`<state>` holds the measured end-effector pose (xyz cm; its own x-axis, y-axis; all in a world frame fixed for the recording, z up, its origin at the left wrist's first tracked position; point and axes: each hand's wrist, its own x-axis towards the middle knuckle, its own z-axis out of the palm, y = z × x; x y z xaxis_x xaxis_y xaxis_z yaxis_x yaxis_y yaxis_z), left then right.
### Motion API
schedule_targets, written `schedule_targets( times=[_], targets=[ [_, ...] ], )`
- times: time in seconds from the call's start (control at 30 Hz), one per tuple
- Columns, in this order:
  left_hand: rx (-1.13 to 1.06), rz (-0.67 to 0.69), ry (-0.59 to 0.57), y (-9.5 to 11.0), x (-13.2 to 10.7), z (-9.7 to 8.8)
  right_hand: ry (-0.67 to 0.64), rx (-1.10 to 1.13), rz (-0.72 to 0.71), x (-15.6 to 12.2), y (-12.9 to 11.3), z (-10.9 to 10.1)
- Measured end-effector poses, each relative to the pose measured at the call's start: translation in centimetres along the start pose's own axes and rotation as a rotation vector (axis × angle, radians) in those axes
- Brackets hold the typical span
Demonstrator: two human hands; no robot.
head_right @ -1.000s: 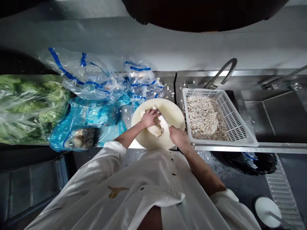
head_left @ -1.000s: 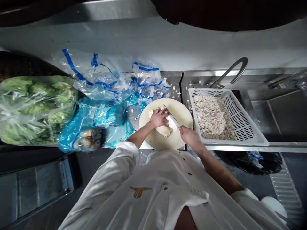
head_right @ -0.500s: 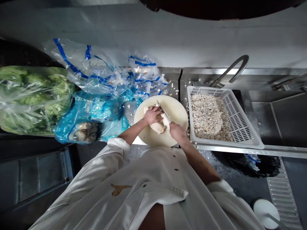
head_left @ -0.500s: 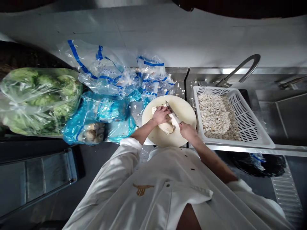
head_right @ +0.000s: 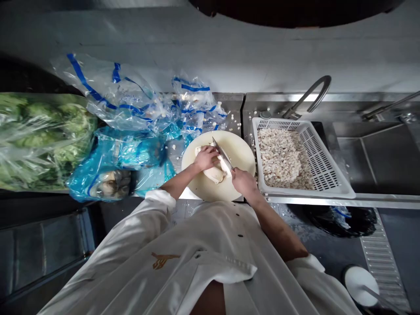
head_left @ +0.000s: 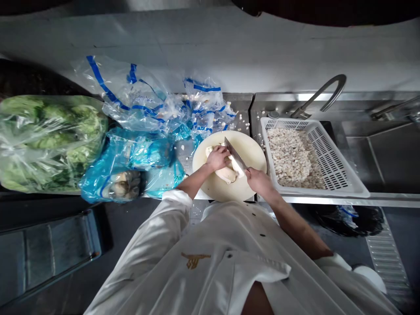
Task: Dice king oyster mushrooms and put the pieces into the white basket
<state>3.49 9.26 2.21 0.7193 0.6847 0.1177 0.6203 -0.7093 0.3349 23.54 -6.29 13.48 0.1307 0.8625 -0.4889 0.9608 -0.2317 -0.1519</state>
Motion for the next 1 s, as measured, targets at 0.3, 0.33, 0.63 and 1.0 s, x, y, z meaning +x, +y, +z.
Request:
schedule_targets(
  times=[0.3, 0.33, 0.63, 1.0],
  targets=[
    [0.009, -0.001, -0.041, 0.4, 0.6, -0.4, -0.067, 0.032, 0.013, 1.8, -0.4, 0.9],
    [0.007, -0.002, -0.041, 0.4, 0.6, -0.5, -0.070, 0.027, 0.021, 1.1, 0.0, 1.3],
    [-0.048, 0.099, -0.102, -1.9, 0.1, -2.1, -0.047, 0.016, 0.053, -0.4, 0.9, 0.8],
    [-0.091, 0.117, -0.068, -2.7, 0.0, -1.0, -0.074, -0.010, -0.007, 1.2, -2.6, -0.6]
  ],
)
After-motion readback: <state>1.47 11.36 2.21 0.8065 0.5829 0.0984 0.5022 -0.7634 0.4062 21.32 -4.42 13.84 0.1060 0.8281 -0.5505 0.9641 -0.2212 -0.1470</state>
